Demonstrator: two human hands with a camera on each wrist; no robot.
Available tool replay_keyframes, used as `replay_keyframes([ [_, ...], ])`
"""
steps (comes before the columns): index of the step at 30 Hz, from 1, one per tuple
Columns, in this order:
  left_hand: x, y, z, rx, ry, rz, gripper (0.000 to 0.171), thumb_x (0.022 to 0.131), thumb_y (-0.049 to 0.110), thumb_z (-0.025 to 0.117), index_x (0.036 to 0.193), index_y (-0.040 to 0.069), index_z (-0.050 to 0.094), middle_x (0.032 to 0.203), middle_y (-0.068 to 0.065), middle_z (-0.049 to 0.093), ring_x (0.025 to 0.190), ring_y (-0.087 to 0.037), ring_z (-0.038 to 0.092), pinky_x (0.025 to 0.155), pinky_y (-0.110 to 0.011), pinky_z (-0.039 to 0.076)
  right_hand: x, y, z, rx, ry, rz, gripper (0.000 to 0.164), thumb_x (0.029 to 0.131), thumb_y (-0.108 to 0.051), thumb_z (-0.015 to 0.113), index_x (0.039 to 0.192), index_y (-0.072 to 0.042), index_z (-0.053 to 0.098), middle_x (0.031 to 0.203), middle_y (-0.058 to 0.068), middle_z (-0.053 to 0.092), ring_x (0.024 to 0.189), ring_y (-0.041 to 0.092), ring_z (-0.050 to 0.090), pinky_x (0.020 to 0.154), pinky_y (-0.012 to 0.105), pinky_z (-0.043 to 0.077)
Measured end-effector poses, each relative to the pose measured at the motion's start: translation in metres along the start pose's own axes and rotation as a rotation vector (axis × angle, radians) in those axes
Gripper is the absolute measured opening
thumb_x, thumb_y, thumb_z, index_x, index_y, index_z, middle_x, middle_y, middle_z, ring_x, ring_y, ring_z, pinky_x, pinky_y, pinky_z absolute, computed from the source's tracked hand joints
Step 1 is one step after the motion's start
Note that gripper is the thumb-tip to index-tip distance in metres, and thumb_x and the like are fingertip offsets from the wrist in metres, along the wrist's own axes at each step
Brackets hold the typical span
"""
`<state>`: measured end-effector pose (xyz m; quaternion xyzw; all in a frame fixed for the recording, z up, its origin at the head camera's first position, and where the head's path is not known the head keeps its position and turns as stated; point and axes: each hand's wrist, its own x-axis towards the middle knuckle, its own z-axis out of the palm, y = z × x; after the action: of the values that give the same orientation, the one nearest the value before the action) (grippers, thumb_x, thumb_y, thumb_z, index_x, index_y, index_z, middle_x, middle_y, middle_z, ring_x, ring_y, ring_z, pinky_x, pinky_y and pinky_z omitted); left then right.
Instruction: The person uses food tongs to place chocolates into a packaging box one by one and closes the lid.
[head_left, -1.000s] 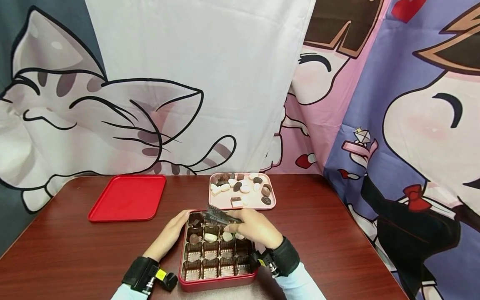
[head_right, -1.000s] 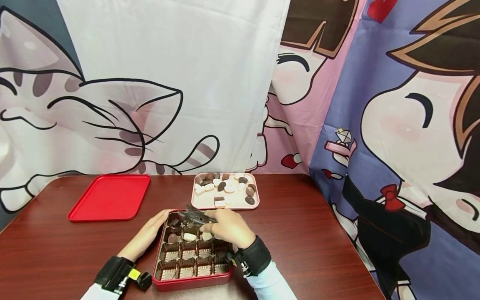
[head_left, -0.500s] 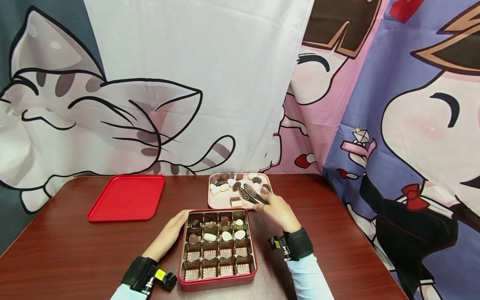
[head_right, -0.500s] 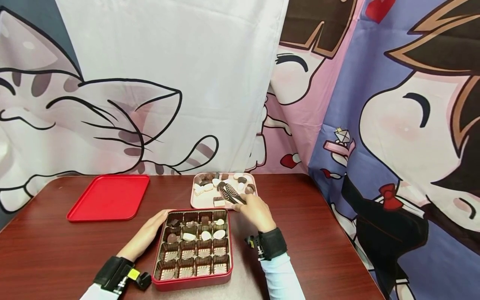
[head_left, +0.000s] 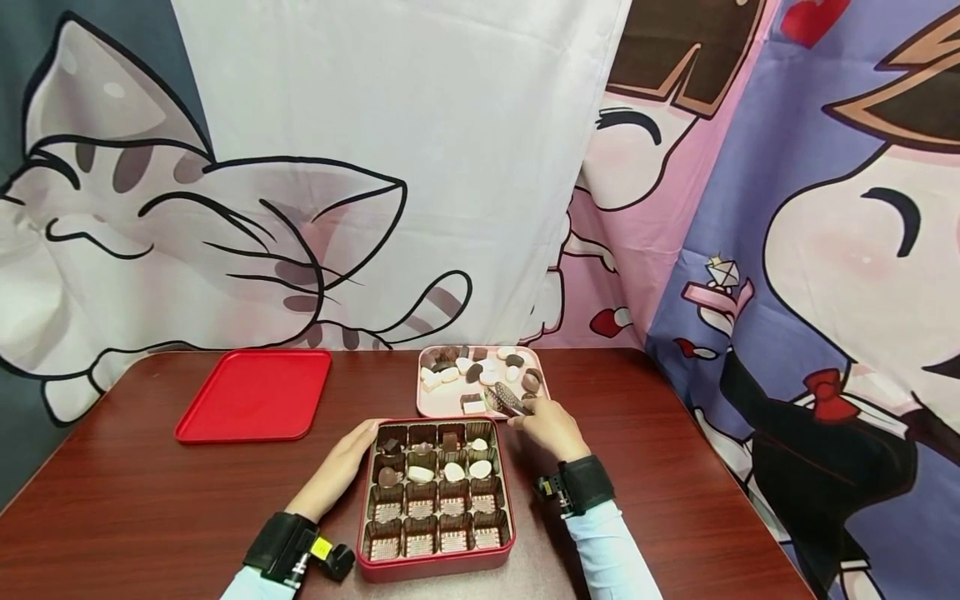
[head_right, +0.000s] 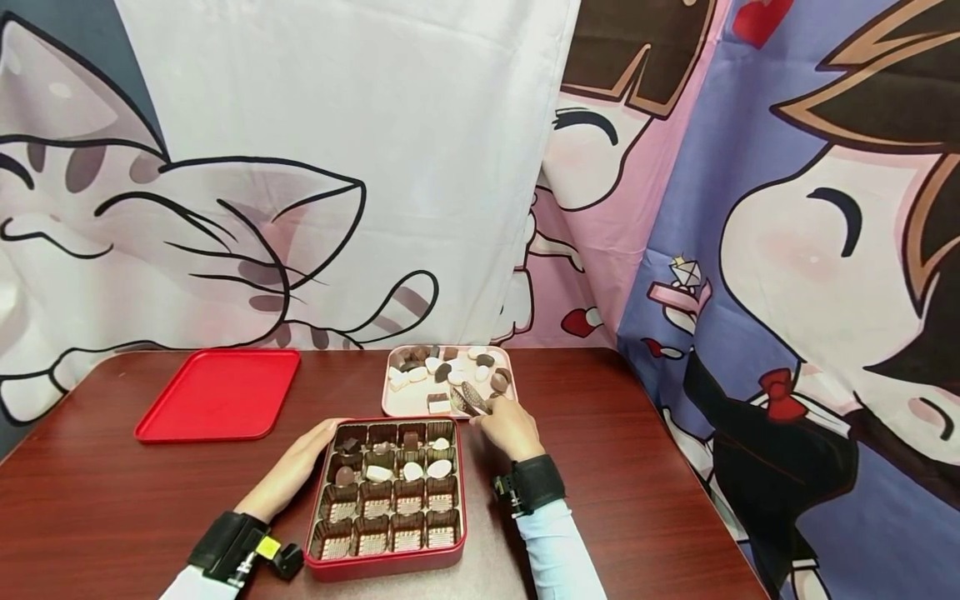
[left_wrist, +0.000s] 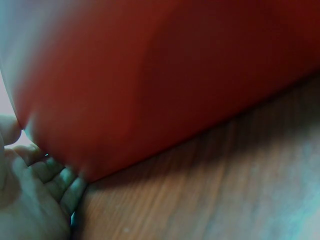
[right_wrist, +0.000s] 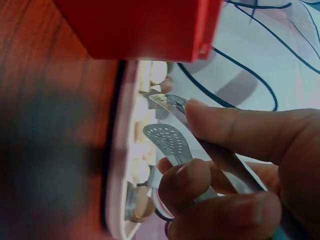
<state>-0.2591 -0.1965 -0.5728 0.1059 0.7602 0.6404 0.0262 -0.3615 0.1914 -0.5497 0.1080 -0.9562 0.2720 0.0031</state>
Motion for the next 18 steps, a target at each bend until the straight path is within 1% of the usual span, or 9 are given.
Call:
replay_keyframes([
  [2, 0.0, -0.001, 0.0, 0.001, -0.001, -0.002, 0.07, 0.116, 0.061, 0.045, 0.156, 0.006, 0.058, 0.153, -0.017, 0.061, 0.138, -0.009, 0.054, 0.109, -0.016, 0.04, -0.004, -0.006, 0.0, -0.012, 0.001, -0.002, 0.014, 0.093, -0.034, 0.082, 0.098, -0.022, 0.081, 0.087, -0.003, 0.069, 0.08, 0.022, 0.062, 0.069, 0.045, 0.05],
  [4, 0.001, -0.002, 0.0, 0.013, 0.004, -0.008, 0.065, 0.118, 0.054, 0.044, 0.158, 0.004, 0.056, 0.155, -0.019, 0.059, 0.141, -0.013, 0.051, 0.109, -0.014, 0.038, -0.006, -0.01, 0.001, -0.031, -0.002, -0.002, 0.016, 0.094, -0.034, 0.082, 0.092, -0.019, 0.078, 0.083, 0.0, 0.068, 0.078, 0.024, 0.062, 0.068, 0.045, 0.05],
  [6, 0.002, -0.003, 0.0, 0.022, 0.016, -0.016, 0.062, 0.119, 0.049, 0.044, 0.158, 0.002, 0.056, 0.156, -0.019, 0.058, 0.144, -0.018, 0.049, 0.109, -0.014, 0.037, -0.008, -0.013, 0.002, -0.049, 0.008, 0.004, 0.018, 0.094, -0.035, 0.082, 0.092, -0.018, 0.078, 0.085, 0.0, 0.07, 0.079, 0.024, 0.064, 0.069, 0.046, 0.052],
  [9, 0.003, -0.004, -0.001, 0.033, 0.01, -0.017, 0.062, 0.12, 0.049, 0.043, 0.158, 0.001, 0.055, 0.157, -0.02, 0.057, 0.147, -0.023, 0.046, 0.11, -0.014, 0.036, -0.008, -0.016, 0.004, -0.058, 0.017, 0.016, 0.021, 0.095, -0.036, 0.082, 0.091, -0.016, 0.078, 0.087, 0.003, 0.072, 0.081, 0.025, 0.067, 0.07, 0.05, 0.054],
  [12, 0.004, -0.005, -0.002, 0.024, 0.002, -0.017, 0.062, 0.119, 0.051, 0.043, 0.156, 0.003, 0.058, 0.155, -0.018, 0.059, 0.147, -0.027, 0.047, 0.11, -0.015, 0.037, -0.008, -0.017, 0.006, -0.056, 0.037, 0.012, 0.02, 0.095, -0.036, 0.082, 0.086, -0.02, 0.075, 0.085, -0.001, 0.071, 0.08, 0.024, 0.067, 0.071, 0.052, 0.054],
  [13, 0.005, -0.005, -0.003, 0.023, -0.002, -0.015, 0.062, 0.119, 0.051, 0.043, 0.156, 0.004, 0.058, 0.154, -0.018, 0.06, 0.147, -0.028, 0.048, 0.11, -0.016, 0.038, -0.009, -0.018, 0.006, -0.055, 0.038, 0.009, 0.022, 0.095, -0.035, 0.082, 0.082, -0.021, 0.072, 0.082, -0.002, 0.068, 0.077, 0.023, 0.065, 0.07, 0.052, 0.053],
  [15, 0.006, -0.006, -0.003, 0.019, 0.004, -0.019, 0.061, 0.119, 0.051, 0.043, 0.155, 0.004, 0.059, 0.154, -0.017, 0.06, 0.147, -0.028, 0.048, 0.11, -0.015, 0.037, -0.009, -0.02, 0.005, -0.051, 0.044, 0.006, 0.025, 0.095, -0.035, 0.082, 0.078, -0.024, 0.068, 0.078, -0.004, 0.063, 0.075, 0.021, 0.062, 0.068, 0.05, 0.051],
  [18, 0.006, -0.006, -0.003, 0.017, -0.004, -0.019, 0.062, 0.119, 0.05, 0.043, 0.156, 0.003, 0.058, 0.155, -0.018, 0.059, 0.149, -0.032, 0.046, 0.111, -0.016, 0.037, -0.012, -0.024, 0.002, -0.042, 0.033, 0.012, 0.027, 0.096, -0.034, 0.081, 0.077, -0.023, 0.066, 0.075, -0.005, 0.06, 0.073, 0.02, 0.059, 0.067, 0.048, 0.049],
])
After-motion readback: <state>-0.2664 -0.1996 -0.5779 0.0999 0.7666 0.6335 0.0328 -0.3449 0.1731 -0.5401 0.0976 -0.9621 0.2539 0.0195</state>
